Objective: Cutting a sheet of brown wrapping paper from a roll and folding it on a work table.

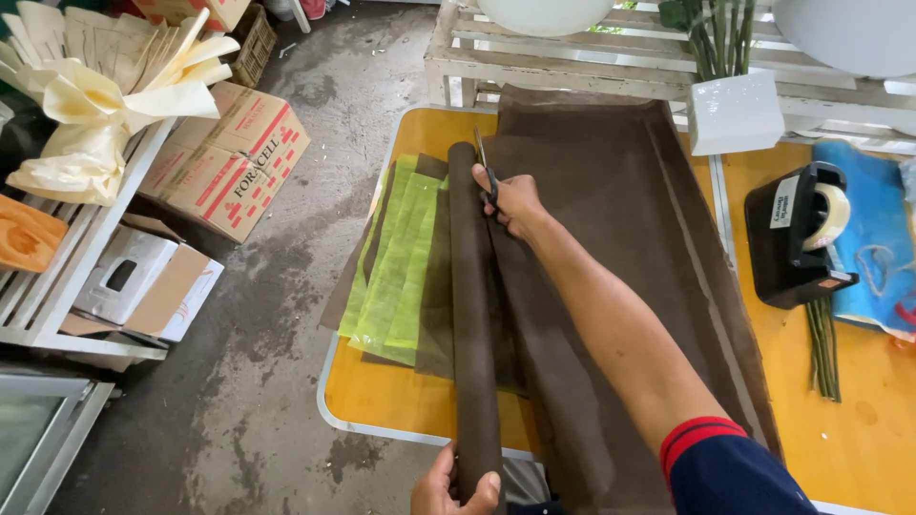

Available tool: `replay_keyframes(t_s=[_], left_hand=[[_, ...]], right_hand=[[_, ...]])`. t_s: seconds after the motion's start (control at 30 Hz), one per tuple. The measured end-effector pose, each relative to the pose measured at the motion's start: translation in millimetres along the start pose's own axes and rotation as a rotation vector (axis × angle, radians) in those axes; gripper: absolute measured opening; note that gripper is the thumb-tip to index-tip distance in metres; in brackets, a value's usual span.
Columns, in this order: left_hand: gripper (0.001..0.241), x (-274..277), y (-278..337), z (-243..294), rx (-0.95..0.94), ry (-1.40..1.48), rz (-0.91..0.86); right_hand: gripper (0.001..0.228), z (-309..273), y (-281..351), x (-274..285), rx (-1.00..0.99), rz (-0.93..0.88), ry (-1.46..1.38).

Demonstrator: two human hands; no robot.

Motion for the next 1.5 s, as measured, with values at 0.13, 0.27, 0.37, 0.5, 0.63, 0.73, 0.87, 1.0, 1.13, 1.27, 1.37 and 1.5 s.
replay_keyframes(t_s=[0.13,0.27,0.37,0.5,0.63,0.73,0.87,1.0,1.13,1.27,1.37,1.5], left_hand=[[0.073,-6,-3,-20,0.164,0.105,0.007],[0.071,-21,-48,-87,-0.094,0.448,0.077],[0.074,-21,-44,-84,-0.203,0.524,0.076],[0.073,-27,-50,-92,-0.348,0.567,0.074],[0.07,-28,-36,-60,-0.452,0.483,-0.072],[0.072,-49,-30,-37,-0.602,0.434,-0.267],[0.078,-93,-40,-5,-0.903,0.165,-0.392],[0.069,-147,-2,58,-0.967,-0.103,-0.433],[0.06,-208,17,99,-0.963,-0.12,-0.552],[0.058,-255,32,115,-0.951,-0.16,-0.631],[0.056,-276,38,126,-0.942,-0.199,-0.688],[0.087,-287,31,129,-1.336,-0.445,-0.672]], right_hand=[[0.053,-8,3,3,0.039,0.024,-0.041],[0.046,-28,69,46,0.258,-0.079,-0.025],[0.032,-40,162,113,0.36,0.044,0.141],[0.045,0,256,246,0.596,0.657,0.209],[0.031,130,266,413,0.519,1.067,0.692],[0.042,200,263,479,0.259,1.031,0.84],[0.029,205,265,479,0.119,0.941,1.014],[0.03,170,278,451,-0.084,0.772,1.037],[0.028,144,305,415,0.332,1.028,1.124],[0.067,81,349,326,0.369,0.563,-0.002],[0.06,72,347,313,0.33,0.467,-0.314],[0.051,98,333,360,0.421,0.608,-0.179]])
Point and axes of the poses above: each hand's wrist, its own y-axis away from the middle knuckle, its own x-axis out of the back of the hand, z = x × y, the point moved 3 cm from there along -y, towards the middle knuckle, and after that the axes turned 2 degrees about -z, right-handed, at the moved point
